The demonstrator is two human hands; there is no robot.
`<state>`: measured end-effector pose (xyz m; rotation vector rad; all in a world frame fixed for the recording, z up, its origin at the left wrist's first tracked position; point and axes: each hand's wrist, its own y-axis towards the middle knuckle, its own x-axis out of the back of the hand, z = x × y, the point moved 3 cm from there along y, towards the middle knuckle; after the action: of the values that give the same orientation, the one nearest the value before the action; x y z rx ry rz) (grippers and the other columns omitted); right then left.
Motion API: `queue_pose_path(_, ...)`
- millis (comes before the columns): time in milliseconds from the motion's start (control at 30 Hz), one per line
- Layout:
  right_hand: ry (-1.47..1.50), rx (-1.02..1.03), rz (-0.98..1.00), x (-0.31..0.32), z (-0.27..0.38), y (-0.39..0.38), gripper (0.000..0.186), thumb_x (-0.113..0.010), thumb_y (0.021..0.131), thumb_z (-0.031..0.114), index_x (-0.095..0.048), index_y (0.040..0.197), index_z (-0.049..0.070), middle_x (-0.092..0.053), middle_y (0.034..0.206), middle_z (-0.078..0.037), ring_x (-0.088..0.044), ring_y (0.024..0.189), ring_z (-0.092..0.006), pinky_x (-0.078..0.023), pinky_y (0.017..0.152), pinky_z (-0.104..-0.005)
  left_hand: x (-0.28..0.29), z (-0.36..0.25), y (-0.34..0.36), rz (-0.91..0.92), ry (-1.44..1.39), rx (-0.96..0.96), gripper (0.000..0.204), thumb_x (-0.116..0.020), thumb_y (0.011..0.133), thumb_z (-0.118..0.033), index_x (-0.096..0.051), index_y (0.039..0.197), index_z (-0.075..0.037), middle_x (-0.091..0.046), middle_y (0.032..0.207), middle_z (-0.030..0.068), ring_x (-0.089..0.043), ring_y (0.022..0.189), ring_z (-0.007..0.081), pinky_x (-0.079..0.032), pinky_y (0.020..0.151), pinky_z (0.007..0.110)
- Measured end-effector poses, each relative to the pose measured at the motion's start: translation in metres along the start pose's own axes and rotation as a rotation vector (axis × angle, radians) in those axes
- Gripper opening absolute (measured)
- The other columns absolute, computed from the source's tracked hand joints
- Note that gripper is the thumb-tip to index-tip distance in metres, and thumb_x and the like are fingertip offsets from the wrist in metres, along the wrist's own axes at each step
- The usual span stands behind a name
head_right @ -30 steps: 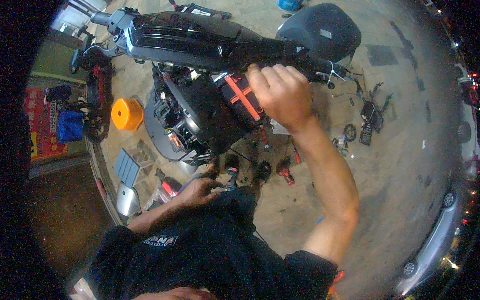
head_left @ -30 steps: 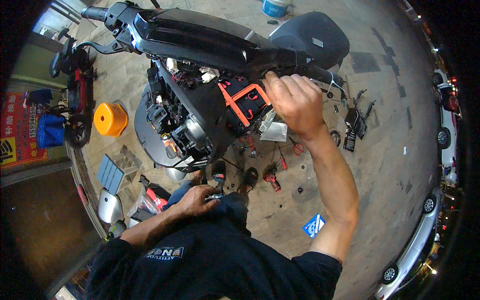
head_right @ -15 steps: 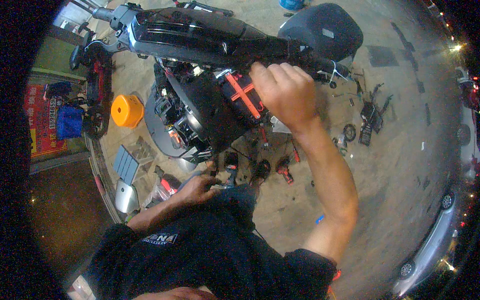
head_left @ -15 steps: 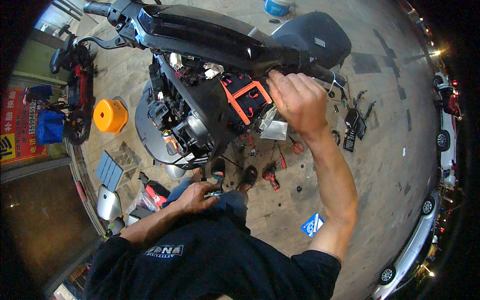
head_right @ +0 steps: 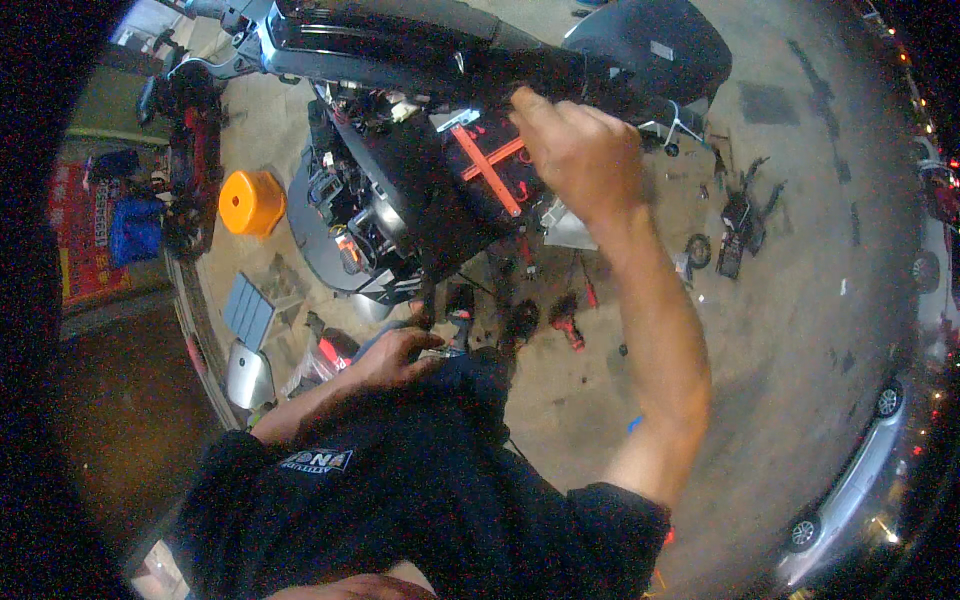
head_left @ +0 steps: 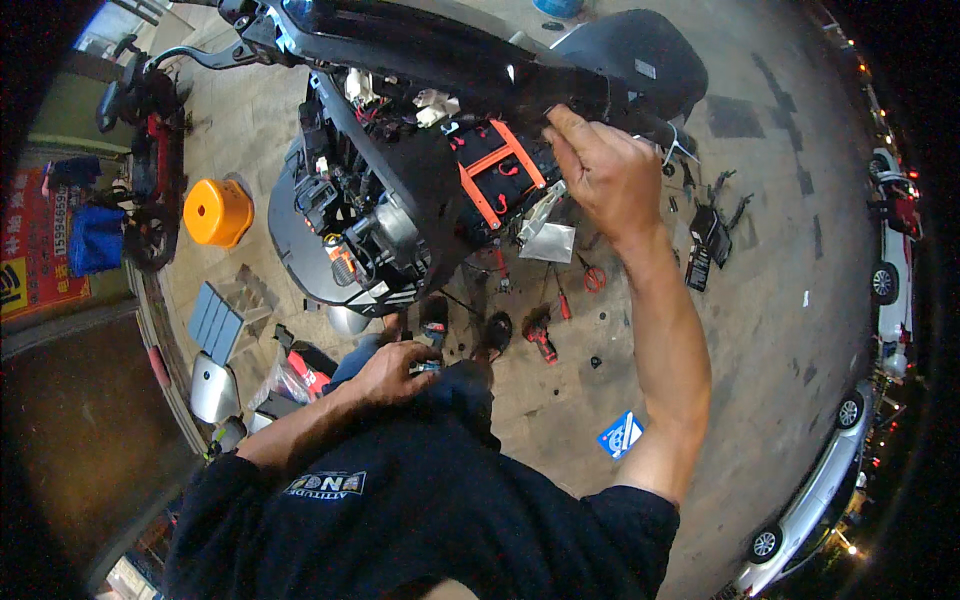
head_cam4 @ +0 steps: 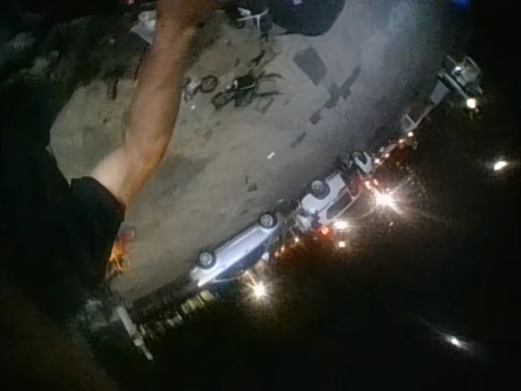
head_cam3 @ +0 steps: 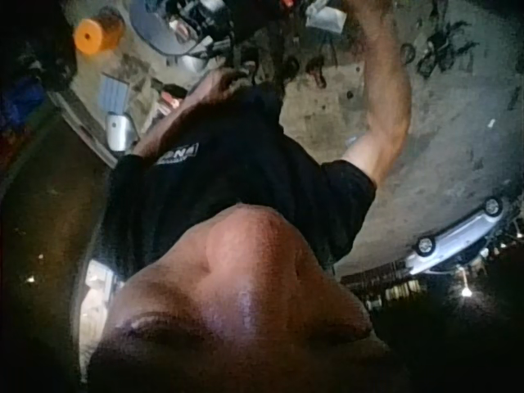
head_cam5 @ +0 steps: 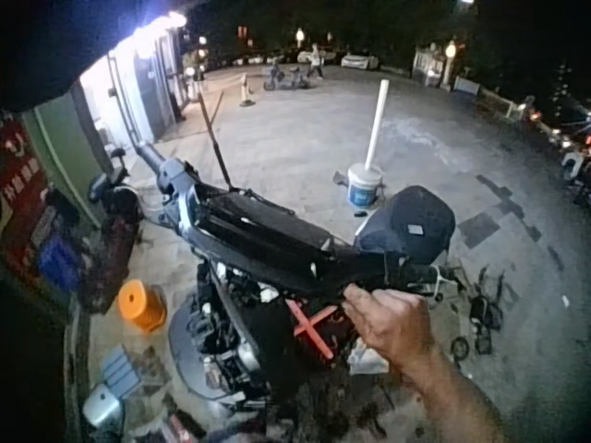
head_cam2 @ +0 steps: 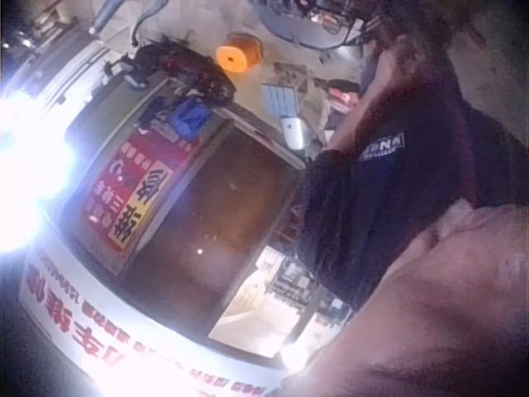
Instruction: The person works on the exposed electronics of a scooter, using a wrench to tighten bolts on a black component and adjusting wiring connections. They repeatedly reach for tools and manipulate the internal parts of the scooter's front assembly.
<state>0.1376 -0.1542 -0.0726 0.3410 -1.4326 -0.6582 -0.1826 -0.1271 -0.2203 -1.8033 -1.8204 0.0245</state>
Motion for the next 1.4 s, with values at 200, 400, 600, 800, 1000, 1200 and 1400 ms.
queue_pose_path(200, 0.021, -0.075, 0.04, 0.003, 0.004, 0.004, 0.018, -0.068, 0.082, 0.021, -0.069, 0.096, 0.01, -0.068, 0.079, -0.012, -0.065, 0.069, -0.0294, -0.052, 0.059, -0.0363, -0.004, 0.011, -0.006, 0.025, -0.001, 0.083, 0.037, -0.062, 0.083, -0.026, -0.062, 0.107, 0.002, -0.064, 0.103, 0.0206, -0.062, 0.096, 0.0345, -0.049, 0.084, 0.041)
queue_pose_path(400, 0.062, -0.075, -0.03, 0.002, 0.005, 0.002, 0.018, -0.069, 0.081, 0.019, -0.069, 0.095, 0.009, -0.067, 0.081, -0.012, -0.066, 0.069, -0.0289, -0.052, 0.061, -0.0345, 0.032, -0.027, 0.025, -0.248, 0.0, -0.153, 0.032, -0.062, 0.082, -0.018, -0.061, 0.108, 0.001, -0.064, 0.098, 0.0193, -0.063, 0.089, 0.0319, -0.05, 0.075, 0.039)
queue_pose_path(600, 0.32, -0.424, -0.281, -0.003, -0.007, -0.025, 0.017, -0.07, 0.08, 0.017, -0.07, 0.095, 0.009, -0.069, 0.084, -0.013, -0.069, 0.072, -0.0205, -0.053, 0.066, -0.0308, 0.119, -0.125, 0.101, -0.781, 0.0, -0.389, 0.035, -0.063, 0.086, -0.016, -0.058, 0.115, 0.003, -0.067, 0.087, 0.0133, -0.063, 0.076, 0.016, -0.051, 0.069, 0.029)
queue_pose_path(800, 0.423, -0.641, -0.199, -0.012, -0.009, -0.043, 0.027, -0.07, 0.082, 0.016, -0.068, 0.107, 0.006, -0.065, 0.069, -0.004, -0.057, 0.06, -0.0075, -0.046, 0.057, -0.0235, 0.138, -0.167, 0.139, -0.9, -0.049, -0.263, 0.031, -0.07, 0.081, -0.03, -0.066, 0.085, 0.001, -0.066, 0.075, 0.0093, -0.06, 0.067, 0.0143, -0.047, 0.064, 0.029)
queue_pose_path(1000, 0.527, -0.632, -0.172, -0.013, -0.012, -0.037, 0.031, -0.07, 0.082, 0.014, -0.066, 0.111, 0.006, -0.059, 0.058, -0.001, -0.05, 0.053, -0.0019, -0.042, 0.052, -0.0207, 0.144, -0.152, 0.158, -0.717, -0.218, -0.247, 0.026, -0.069, 0.084, -0.023, -0.067, 0.095, 0.001, -0.067, 0.083, 0.0043, -0.058, 0.074, 0.0114, -0.047, 0.07, 0.027)
queue_pose_path(1200, 0.372, -0.536, -0.097, -0.011, -0.016, -0.028, 0.038, -0.071, 0.08, 0.021, -0.065, 0.115, 0.007, -0.057, 0.055, -0.005, -0.051, 0.051, -0.0057, -0.044, 0.052, -0.0246, 0.148, -0.155, 0.158, -0.715, -0.22, -0.28, 0.026, -0.071, 0.083, -0.019, -0.067, 0.1, 0.0, -0.068, 0.09, 0.005, -0.059, 0.08, 0.0122, -0.047, 0.074, 0.028)
queue_pose_path(1400, 0.597, -0.577, -0.038, -0.018, -0.026, -0.028, 0.036, -0.07, 0.082, 0.012, -0.062, 0.116, 0.001, -0.061, 0.06, -0.002, -0.054, 0.057, -0.0043, -0.045, 0.054, -0.0222, 0.143, -0.158, 0.158, -0.763, -0.328, -0.271, 0.025, -0.072, 0.081, -0.02, -0.067, 0.095, 0.0, -0.068, 0.085, 0.0044, -0.059, 0.076, 0.0113, -0.046, 0.069, 0.025)
